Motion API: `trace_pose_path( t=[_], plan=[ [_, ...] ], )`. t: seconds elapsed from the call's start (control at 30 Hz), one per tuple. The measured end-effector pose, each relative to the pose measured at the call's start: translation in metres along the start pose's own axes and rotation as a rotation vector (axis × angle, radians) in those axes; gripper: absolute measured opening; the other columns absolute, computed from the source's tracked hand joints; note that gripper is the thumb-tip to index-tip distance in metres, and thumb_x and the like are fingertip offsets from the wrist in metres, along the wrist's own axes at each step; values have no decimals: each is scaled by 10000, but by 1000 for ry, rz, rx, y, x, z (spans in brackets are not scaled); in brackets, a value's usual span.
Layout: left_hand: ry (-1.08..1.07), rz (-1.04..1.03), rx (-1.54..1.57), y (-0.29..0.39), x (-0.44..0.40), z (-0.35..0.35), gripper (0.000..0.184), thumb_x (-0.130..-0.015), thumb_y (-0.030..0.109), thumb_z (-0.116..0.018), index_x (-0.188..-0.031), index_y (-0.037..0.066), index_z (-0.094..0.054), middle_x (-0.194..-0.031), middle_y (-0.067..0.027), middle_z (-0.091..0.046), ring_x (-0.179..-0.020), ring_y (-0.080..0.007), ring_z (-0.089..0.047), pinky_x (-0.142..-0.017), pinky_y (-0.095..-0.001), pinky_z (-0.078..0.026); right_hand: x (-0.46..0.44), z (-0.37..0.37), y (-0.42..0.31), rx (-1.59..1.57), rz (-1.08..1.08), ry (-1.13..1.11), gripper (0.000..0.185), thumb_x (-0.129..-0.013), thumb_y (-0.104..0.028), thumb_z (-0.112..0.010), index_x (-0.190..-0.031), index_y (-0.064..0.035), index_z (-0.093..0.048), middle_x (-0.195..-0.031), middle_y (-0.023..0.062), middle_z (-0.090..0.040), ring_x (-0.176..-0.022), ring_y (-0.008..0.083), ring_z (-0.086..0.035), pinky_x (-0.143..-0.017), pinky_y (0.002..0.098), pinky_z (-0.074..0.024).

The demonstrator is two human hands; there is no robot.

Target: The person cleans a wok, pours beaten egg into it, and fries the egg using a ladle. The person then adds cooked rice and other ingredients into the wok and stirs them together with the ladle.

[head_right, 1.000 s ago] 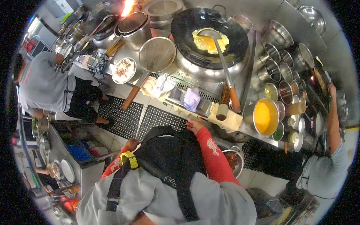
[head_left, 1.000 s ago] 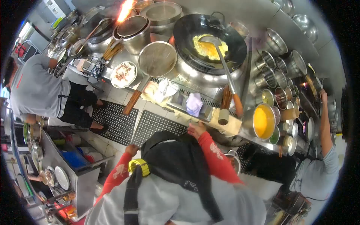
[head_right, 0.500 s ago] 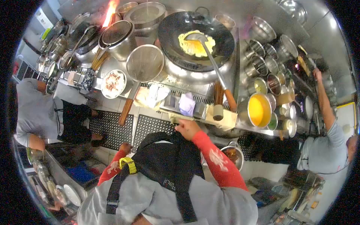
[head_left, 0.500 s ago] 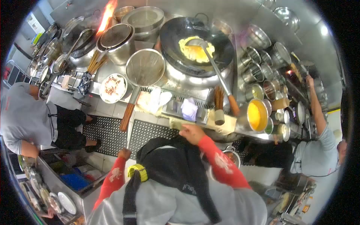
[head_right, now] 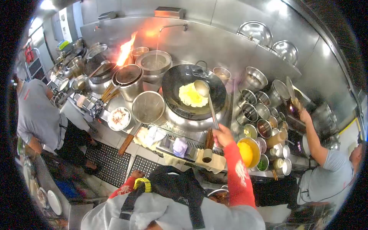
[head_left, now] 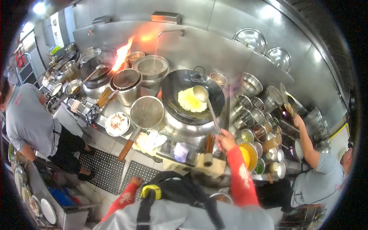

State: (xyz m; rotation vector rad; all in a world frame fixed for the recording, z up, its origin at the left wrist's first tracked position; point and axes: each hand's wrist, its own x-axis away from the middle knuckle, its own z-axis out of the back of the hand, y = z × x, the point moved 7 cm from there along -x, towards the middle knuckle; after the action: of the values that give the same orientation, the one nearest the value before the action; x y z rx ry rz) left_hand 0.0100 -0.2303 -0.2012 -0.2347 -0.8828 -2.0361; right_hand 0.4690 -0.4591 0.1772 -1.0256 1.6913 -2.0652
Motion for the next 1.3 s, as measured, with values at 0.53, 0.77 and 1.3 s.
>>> trace_pose_path(
  t=[0.53, 0.77, 1.3],
  plan=[
    [-255, -116, -306, -18, 75, -53, 351, -869, 307, -450, -1040, 85, -661, -1104, -170, -616, -1014, -335, -590, -899, -431, -456, -35, -43, -9, 103, 43, -93, 727, -828, -54, -563, -1451, -136, -198, -637, 33, -524, -452, 125, -496, -364, 285, -402],
    [-2, 235, 129, -64, 33, -43, 437, -783, 381, -565, -1019, 24, -654, -1022, -176, -651, -936, -330, -630, -823, -427, -492, 10, 25, -5, 80, -65, -119, 565, -796, -91, -582, -1332, -95, -402, -667, 40, -549, -431, 126, -495, -351, 294, -405],
    [-135, 78, 20, -29, -6, -33, 445, -787, 407, -491, -933, 34, -682, -973, -236, -633, -977, -367, -605, -891, -435, -455, -61, -44, -5, 140, -51, -24, 230, -798, -71, -537, -1016, -79, -465, -557, 28, -484, -399, 144, -460, -345, 301, -371]
  ],
)
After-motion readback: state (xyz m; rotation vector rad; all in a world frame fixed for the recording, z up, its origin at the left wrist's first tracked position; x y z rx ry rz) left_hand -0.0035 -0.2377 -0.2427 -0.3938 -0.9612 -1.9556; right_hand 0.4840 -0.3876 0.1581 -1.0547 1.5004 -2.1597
